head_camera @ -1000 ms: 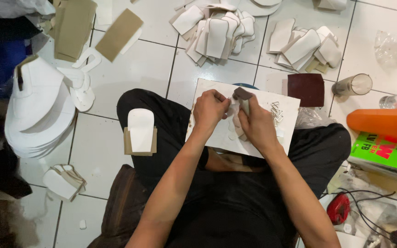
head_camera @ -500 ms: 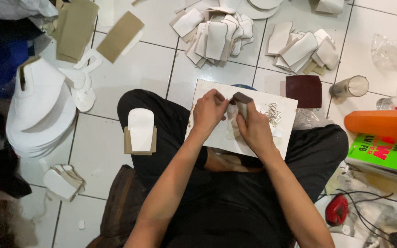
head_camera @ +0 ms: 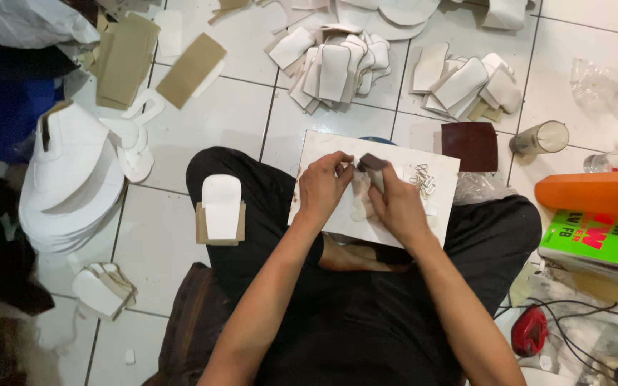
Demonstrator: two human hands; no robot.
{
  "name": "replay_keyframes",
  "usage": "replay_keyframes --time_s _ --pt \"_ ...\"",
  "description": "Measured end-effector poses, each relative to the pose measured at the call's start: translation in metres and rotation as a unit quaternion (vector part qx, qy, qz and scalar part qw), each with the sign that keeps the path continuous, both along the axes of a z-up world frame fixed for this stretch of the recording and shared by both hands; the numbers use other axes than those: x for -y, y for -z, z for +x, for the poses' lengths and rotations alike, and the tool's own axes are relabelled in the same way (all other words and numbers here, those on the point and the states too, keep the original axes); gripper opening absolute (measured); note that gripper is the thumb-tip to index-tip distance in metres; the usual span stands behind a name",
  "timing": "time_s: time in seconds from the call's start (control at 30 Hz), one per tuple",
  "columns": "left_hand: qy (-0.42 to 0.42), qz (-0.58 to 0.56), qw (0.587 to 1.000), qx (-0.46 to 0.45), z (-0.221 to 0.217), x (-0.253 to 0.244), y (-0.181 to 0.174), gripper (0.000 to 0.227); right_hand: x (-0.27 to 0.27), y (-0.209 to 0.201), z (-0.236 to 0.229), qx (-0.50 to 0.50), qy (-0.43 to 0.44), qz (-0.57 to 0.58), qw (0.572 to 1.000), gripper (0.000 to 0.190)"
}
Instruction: The person sits on the floor and assembles small white shoe components by inserting metal clips into them. They use a hammer to tap the clips into place on a white board, then inspect the assembled parts by hand.
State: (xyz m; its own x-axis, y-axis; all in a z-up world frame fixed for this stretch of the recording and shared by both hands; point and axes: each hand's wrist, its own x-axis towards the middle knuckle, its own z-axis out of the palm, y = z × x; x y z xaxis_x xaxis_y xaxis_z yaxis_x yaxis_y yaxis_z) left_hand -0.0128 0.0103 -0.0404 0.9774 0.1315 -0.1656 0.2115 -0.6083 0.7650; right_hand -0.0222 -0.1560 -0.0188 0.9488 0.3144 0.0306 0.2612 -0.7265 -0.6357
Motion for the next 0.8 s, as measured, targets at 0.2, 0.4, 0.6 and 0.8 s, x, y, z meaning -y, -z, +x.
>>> replay_keyframes --time_s 0.2,0.4,0.6,0.8 --pt "-0.005 0.002 1.000 -0.008 0.002 -0.001 0.002 0.017 -0.006 0.000 -0.007 0.004 0.017 0.017 1.000 0.038" --pt "-0.011 -0.002 1.000 -0.010 -0.001 -0.001 0.001 0.016 -0.018 -0.035 0.001 0.013 0.052 0.043 0.998 0.036" --pt "-0.007 0.008 1.000 -0.020 0.002 -0.002 0.011 0.016 -0.010 -0.012 0.015 -0.001 0.028 -0.018 0.999 0.037" --pt "-0.017 0.000 1.000 -0.012 -0.001 0.001 0.002 0.015 -0.008 -0.006 0.018 -0.029 0.026 -0.004 0.999 0.041"
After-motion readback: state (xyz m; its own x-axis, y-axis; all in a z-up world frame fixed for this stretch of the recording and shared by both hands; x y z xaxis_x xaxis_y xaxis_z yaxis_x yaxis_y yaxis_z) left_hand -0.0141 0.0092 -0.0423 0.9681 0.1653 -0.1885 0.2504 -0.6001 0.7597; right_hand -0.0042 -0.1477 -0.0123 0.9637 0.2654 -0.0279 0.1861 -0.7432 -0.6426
